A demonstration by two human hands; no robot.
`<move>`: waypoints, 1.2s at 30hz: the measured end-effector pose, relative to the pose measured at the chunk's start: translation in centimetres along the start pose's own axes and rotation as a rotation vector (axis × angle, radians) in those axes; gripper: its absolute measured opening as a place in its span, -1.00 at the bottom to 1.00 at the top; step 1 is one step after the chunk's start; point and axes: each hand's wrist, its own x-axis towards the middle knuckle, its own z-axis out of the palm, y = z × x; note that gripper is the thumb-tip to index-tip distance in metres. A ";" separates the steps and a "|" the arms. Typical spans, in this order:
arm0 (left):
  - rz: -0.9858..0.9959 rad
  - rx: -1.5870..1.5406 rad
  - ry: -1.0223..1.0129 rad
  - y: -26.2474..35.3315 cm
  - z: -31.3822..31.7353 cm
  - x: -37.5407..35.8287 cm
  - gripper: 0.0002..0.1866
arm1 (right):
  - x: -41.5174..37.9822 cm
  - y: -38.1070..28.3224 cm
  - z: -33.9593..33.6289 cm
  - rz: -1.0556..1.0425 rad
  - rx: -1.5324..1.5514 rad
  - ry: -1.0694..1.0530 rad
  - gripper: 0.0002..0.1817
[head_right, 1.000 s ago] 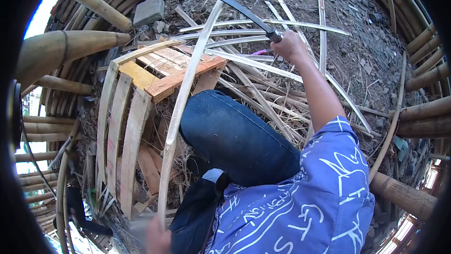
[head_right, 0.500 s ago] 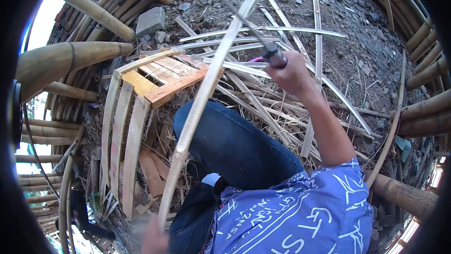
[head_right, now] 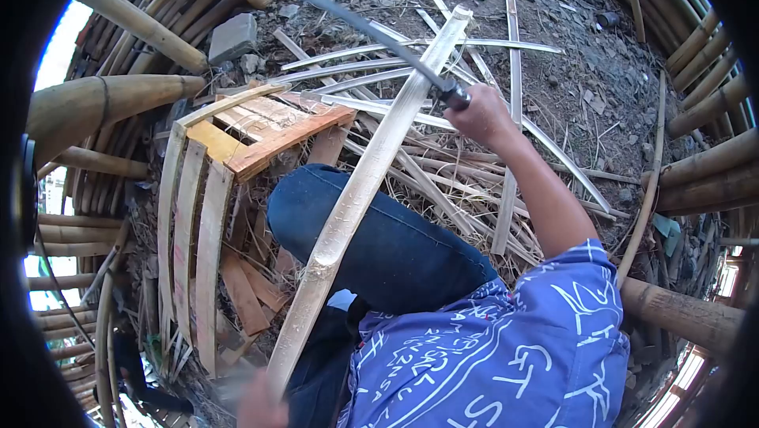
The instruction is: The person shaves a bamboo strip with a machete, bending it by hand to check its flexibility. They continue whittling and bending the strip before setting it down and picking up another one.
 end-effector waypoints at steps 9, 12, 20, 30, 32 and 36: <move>-0.037 0.070 -0.021 -1.1 0.1 1.1 -0.31 | 0.6 1.3 -1.1 -0.037 0.229 0.122 -0.81; 0.090 -0.079 -0.109 -1.7 1.0 2.2 -0.32 | -2.1 0.0 -0.8 -0.109 0.373 0.114 -0.81; 0.200 -0.055 0.029 -5.9 2.9 2.7 -0.35 | -2.4 -0.6 1.0 -0.164 0.065 0.032 -0.84; 0.020 0.015 -0.090 -0.9 1.0 -0.1 -0.26 | 2.1 4.0 3.5 -0.183 0.014 0.235 -0.82; 0.016 0.011 -0.099 -0.6 0.8 0.0 -0.26 | 3.3 5.2 4.1 -0.204 0.061 0.342 -0.81; -0.020 -0.021 -0.081 -0.7 0.8 -0.1 -0.31 | 4.7 4.6 3.2 0.074 0.069 0.165 -0.74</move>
